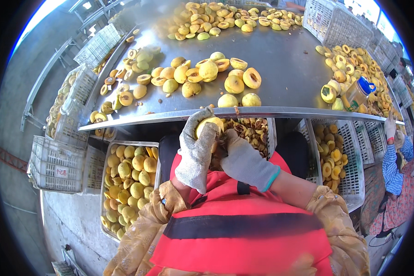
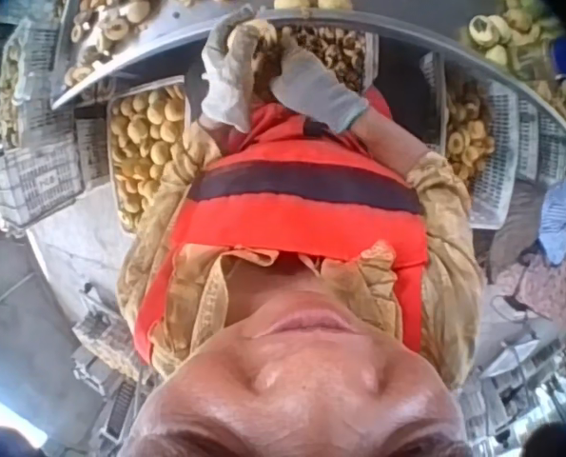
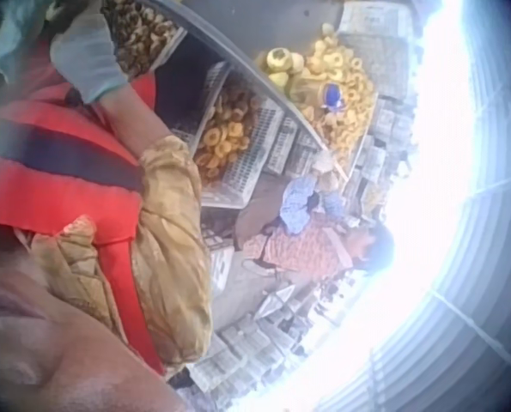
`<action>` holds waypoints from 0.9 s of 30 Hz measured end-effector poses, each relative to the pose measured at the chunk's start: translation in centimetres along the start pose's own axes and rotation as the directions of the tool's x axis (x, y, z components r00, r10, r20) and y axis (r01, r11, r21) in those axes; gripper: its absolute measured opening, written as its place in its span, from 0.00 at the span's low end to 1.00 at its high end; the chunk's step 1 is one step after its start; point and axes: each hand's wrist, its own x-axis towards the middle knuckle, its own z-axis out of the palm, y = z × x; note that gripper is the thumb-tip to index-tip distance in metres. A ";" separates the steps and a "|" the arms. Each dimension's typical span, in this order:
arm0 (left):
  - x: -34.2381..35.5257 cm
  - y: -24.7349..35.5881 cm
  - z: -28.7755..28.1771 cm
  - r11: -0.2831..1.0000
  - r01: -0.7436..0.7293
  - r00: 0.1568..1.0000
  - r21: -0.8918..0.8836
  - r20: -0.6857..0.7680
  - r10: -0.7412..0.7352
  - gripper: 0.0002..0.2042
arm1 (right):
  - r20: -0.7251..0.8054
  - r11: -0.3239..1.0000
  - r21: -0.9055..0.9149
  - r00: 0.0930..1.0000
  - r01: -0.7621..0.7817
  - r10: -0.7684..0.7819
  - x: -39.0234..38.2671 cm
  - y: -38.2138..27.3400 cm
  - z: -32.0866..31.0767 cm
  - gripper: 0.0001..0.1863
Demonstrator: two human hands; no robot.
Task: The person stands at a processing station and repeatedly picks up yellow fruit from a metal tray. Using a small handheld tool, they remove the pit from each piece of fruit and place the pitted fruit onto a conveyor belt while discarding the pits into a bin below.
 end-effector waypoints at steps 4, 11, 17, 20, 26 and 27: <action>0.0 0.9 -0.2 0.997 0.079 0.997 0.015 0.020 -0.079 0.15 | 0.490 0.784 0.471 0.859 -0.405 0.149 -0.1 -2.1 -2.2 0.18; -0.1 -1.2 0.4 0.954 -0.107 0.990 0.279 -0.063 0.129 0.23 | 0.266 0.922 0.356 0.962 -0.152 0.057 0.2 -0.3 -0.2 0.13; 0.6 -1.7 -1.2 0.826 -0.327 0.944 0.459 0.115 0.309 0.24 | 0.620 0.702 0.525 0.781 -0.482 0.072 0.7 -0.9 -2.0 0.12; 0.7 0.0 -0.9 0.698 -0.338 0.941 0.632 0.205 0.270 0.23 | 0.543 0.817 0.435 0.834 -0.378 0.096 0.8 -1.5 -2.1 0.10; -0.4 -0.4 0.8 0.659 -0.287 0.951 0.695 0.122 0.285 0.25 | 0.335 0.953 0.281 0.919 0.110 -0.205 0.8 1.2 -1.0 0.11; -0.2 -0.7 0.5 0.658 -0.352 0.928 0.666 0.157 0.337 0.23 | 0.426 0.911 0.390 0.904 -0.137 -0.046 0.7 -0.2 -1.6 0.10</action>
